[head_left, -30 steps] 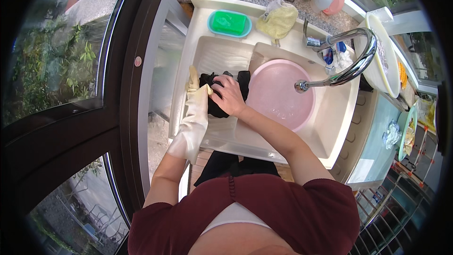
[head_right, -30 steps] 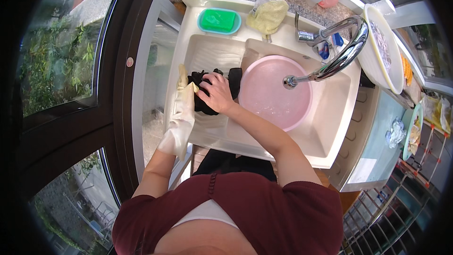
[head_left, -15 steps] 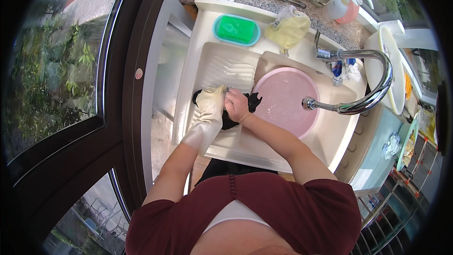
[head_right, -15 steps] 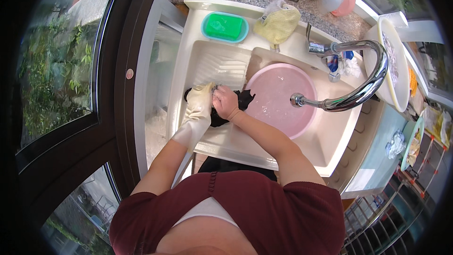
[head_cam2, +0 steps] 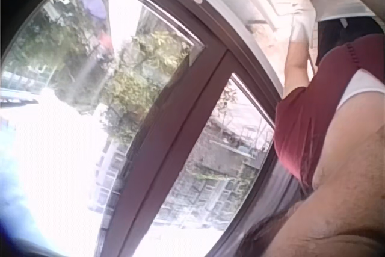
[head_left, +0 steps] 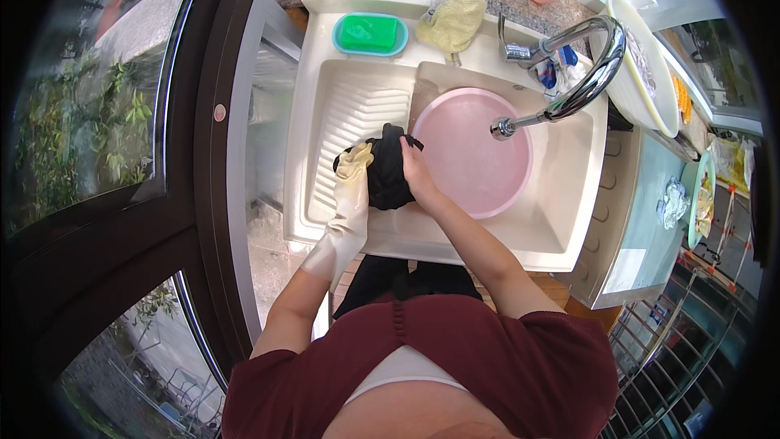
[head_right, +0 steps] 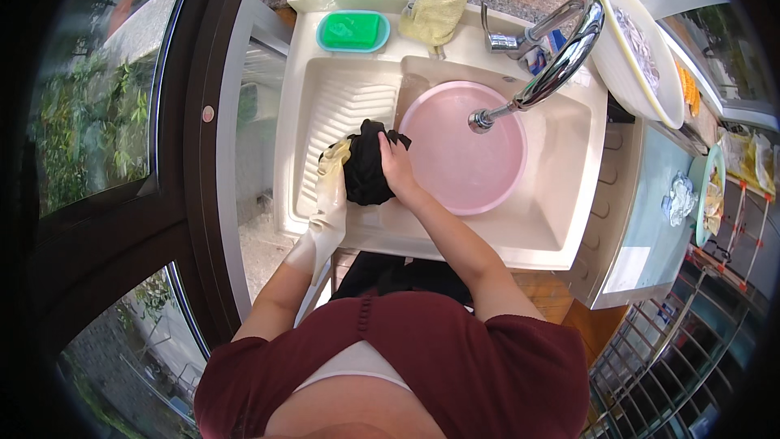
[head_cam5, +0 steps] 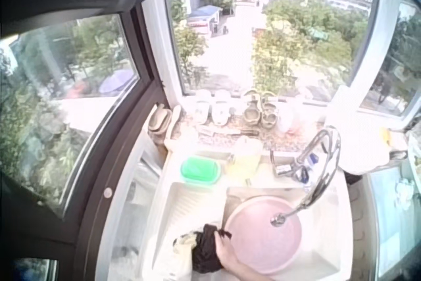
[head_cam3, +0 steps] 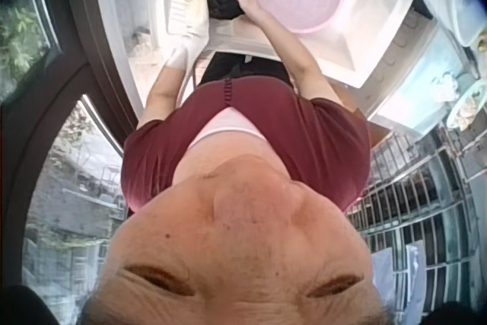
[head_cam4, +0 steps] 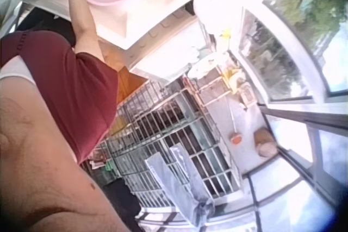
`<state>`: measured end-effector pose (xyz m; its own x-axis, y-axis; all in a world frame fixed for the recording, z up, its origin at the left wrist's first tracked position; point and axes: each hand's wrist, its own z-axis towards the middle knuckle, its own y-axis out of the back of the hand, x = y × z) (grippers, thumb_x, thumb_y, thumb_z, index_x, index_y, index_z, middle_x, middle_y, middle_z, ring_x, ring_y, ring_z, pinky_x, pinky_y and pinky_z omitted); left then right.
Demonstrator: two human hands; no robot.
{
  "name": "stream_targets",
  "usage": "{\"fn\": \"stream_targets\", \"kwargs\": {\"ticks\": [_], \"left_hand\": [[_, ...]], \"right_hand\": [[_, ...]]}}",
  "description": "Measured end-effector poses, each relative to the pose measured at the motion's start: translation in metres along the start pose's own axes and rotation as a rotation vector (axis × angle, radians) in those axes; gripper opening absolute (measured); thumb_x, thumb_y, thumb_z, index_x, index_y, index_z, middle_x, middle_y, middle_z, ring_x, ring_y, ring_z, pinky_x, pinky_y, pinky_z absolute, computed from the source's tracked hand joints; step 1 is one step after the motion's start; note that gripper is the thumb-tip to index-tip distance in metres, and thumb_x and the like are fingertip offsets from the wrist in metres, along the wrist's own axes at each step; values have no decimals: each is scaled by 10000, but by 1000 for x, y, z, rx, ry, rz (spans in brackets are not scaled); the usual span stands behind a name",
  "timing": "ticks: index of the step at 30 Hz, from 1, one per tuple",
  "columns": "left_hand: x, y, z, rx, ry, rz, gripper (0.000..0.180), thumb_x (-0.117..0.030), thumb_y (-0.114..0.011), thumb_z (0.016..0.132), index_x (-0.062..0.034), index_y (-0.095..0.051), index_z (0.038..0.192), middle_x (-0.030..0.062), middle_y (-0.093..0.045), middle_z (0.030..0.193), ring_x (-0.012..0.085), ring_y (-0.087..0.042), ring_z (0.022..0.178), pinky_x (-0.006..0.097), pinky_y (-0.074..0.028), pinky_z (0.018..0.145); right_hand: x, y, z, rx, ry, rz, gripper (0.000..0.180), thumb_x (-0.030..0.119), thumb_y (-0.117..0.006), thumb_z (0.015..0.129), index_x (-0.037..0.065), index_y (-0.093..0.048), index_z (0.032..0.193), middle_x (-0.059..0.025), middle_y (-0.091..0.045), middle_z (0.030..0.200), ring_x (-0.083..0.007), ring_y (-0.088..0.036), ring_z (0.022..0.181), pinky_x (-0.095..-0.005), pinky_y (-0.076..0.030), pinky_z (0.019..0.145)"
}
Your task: The person washes black garments by hand in a pink basin within a sink, scrubbing and rinsing them under running water while wearing a protective glove on one hand.
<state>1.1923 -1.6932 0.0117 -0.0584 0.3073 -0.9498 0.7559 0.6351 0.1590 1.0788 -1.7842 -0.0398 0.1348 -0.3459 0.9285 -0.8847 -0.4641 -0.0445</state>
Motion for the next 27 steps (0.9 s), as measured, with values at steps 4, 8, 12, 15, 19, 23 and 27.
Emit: {"fn": "stream_targets", "kwargs": {"ticks": [4,8,12,15,19,23,27], "left_hand": [[3,25,-23,-32,-84,276,395,-68,-573,874,-37,-583,1268,174,-529,1287,234,-513,1190,305,-417,984],[19,34,-31,-185,49,274,423,-49,-575,846,-13,-562,1267,174,-521,1305,236,-510,1198,319,-417,987],[74,33,-12,-287,-237,247,311,-108,-595,851,-2,-542,1139,108,-647,1009,267,-631,954,383,-489,862],[21,40,20,116,-233,1163,193,-247,-539,859,-102,-664,835,120,-673,887,316,-654,814,430,-506,698],[27,29,58,88,-106,1378,344,-335,-469,922,-102,-702,826,122,-698,844,319,-684,772,434,-529,672],[7,18,80,291,116,1367,431,-397,-361,964,-123,-667,1095,146,-686,1030,325,-671,925,434,-522,759],[-80,11,63,646,-358,941,335,-139,-494,915,-6,-524,1222,238,-613,1093,374,-588,1054,401,-453,911]], "right_hand": [[22,-24,-56,-72,499,-565,451,372,-655,836,-22,-642,1054,-241,-533,1222,-403,-492,1139,-466,-390,967],[-8,-52,-82,3,606,-661,375,300,-720,693,17,-640,927,-221,-507,1239,-385,-477,1149,-450,-400,903],[2,-55,-50,114,583,-663,307,259,-697,665,22,-616,843,-148,-571,996,-335,-537,957,-430,-414,790],[-8,-57,-20,103,598,-548,275,269,-653,715,13,-588,790,-155,-593,851,-369,-569,796,-450,-455,685],[-7,-62,3,119,413,-573,261,292,-618,807,31,-597,802,-181,-612,786,-401,-586,739,-478,-462,648],[-3,-62,10,51,306,-642,326,359,-533,888,51,-616,823,-201,-625,799,-413,-597,773,-489,-471,675],[10,-24,22,78,-33,-614,525,440,-477,940,-66,-605,889,-316,-615,860,-469,-594,843,-457,-471,769]]}}
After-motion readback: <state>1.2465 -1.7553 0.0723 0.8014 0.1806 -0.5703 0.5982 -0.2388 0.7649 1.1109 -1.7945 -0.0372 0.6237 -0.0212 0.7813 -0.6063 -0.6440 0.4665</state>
